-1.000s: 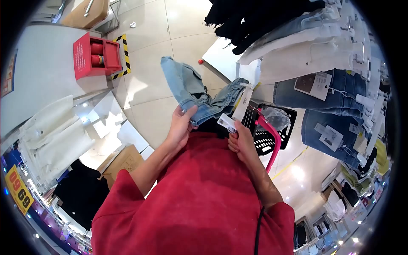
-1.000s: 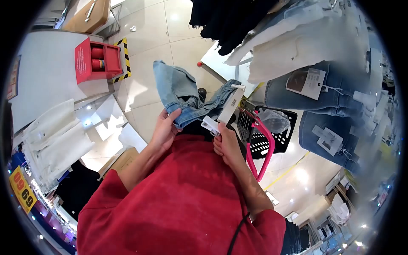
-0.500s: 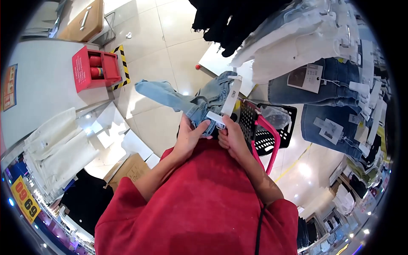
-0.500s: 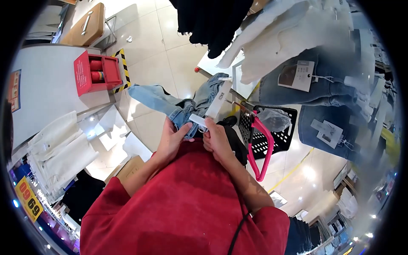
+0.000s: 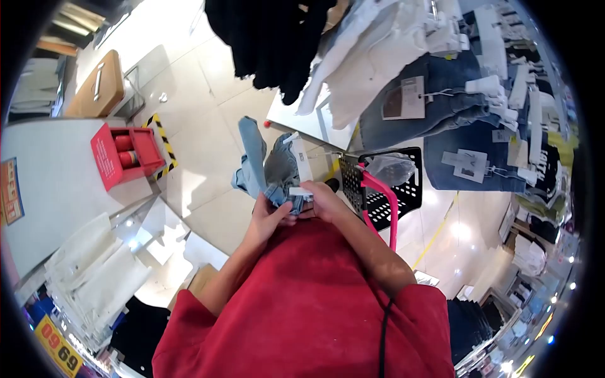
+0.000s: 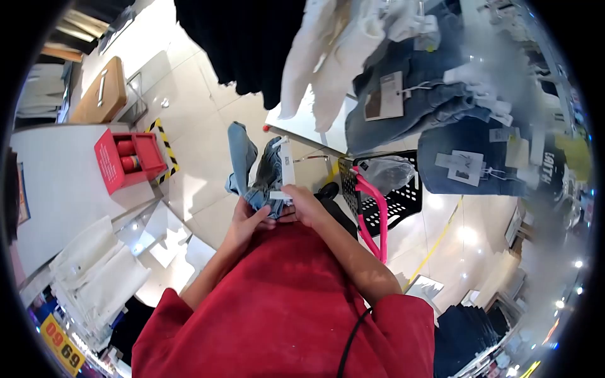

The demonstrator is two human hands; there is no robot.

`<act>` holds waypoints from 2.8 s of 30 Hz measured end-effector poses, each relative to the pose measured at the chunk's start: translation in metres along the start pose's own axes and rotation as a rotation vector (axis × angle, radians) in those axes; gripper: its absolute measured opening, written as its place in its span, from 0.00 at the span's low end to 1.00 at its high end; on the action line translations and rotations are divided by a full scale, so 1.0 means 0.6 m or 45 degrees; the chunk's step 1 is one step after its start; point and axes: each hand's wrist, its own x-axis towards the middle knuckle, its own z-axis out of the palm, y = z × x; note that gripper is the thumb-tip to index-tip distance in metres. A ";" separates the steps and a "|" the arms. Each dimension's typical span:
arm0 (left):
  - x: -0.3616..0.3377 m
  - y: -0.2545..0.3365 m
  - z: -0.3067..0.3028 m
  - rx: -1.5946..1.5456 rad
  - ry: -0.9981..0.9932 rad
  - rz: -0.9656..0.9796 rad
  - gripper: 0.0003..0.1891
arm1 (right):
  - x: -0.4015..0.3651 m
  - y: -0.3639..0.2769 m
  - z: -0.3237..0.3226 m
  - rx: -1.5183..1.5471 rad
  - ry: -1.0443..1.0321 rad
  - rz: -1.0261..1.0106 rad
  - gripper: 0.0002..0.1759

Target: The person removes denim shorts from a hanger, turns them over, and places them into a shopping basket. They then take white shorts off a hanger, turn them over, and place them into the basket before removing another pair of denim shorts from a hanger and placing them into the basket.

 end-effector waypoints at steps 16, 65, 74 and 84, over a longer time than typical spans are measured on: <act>0.113 0.052 0.144 1.484 -0.885 0.379 0.16 | -0.309 -0.072 -0.186 -1.738 0.839 -0.510 0.16; 0.108 0.015 0.221 1.272 -1.190 0.290 0.13 | -0.598 -0.394 -0.259 -1.511 2.169 -1.128 0.19; 0.117 0.002 0.284 1.361 -1.189 0.315 0.13 | -0.602 -0.401 -0.279 -1.279 2.179 -1.471 0.16; 0.108 -0.008 0.282 1.316 -1.146 0.301 0.13 | -0.563 -0.344 -0.267 -1.065 2.217 -1.641 0.12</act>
